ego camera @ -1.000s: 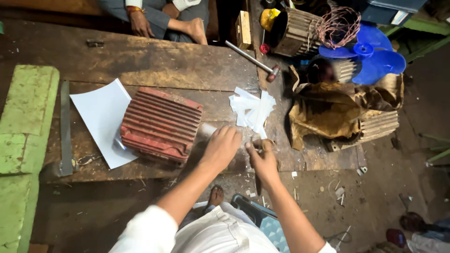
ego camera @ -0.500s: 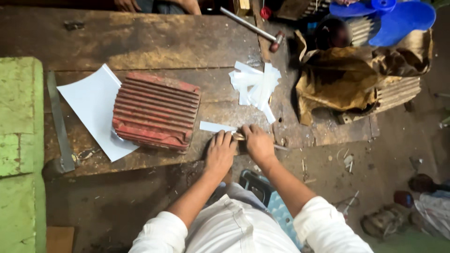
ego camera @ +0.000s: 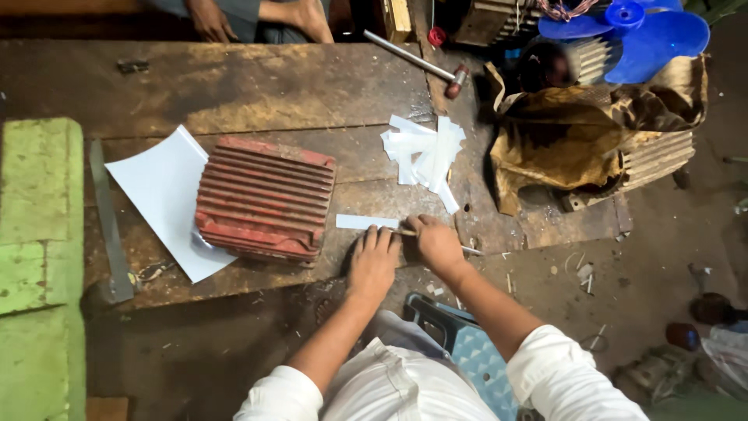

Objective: The person cuts small strips of white insulating paper with scissors and inserts them into the slots of a red motor stator. They repeatedly cut, fold, and push the paper into the stator slots, then use a metal rod to press the paper down. The person works at a wooden workbench in a workshop.

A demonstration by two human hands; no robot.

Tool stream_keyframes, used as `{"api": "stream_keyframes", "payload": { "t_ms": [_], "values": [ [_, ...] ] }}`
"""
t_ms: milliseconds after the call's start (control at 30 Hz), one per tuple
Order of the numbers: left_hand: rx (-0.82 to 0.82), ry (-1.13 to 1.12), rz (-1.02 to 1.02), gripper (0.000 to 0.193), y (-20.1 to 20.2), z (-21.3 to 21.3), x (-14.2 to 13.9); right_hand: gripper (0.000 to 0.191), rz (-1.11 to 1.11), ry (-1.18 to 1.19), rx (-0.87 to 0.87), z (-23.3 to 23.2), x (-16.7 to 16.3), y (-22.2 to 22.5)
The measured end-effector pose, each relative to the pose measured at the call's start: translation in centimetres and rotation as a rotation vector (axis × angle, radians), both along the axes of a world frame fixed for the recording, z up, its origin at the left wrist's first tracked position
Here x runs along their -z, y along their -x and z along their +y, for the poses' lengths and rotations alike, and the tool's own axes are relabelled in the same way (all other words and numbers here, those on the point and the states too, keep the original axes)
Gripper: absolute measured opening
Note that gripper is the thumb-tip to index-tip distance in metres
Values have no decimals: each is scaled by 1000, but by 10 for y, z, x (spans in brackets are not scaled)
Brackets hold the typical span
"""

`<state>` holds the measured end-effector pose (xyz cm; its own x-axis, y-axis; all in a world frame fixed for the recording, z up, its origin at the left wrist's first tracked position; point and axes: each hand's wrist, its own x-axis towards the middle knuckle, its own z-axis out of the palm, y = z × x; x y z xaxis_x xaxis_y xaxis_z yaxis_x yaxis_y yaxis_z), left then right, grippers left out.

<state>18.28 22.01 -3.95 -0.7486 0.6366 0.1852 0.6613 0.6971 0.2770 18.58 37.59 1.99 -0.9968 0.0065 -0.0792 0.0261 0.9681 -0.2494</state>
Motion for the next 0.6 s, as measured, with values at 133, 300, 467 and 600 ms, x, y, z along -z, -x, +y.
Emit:
{"api": "stream_keyframes", "payload": {
  "t_ms": [133,300,467,600],
  "values": [
    [-19,39,-32,37,1,7,-2,25,-58,-108,-8,2,1,5],
    [36,4,77,39,8,11,-1,25,-42,135,10,27,9,26],
    [231,27,8,41,41,9,-12,38,157,223,191,41,8,35],
    [71,26,72,31,59,11,-47,43,338,319,116,35,-17,24]
  ]
}}
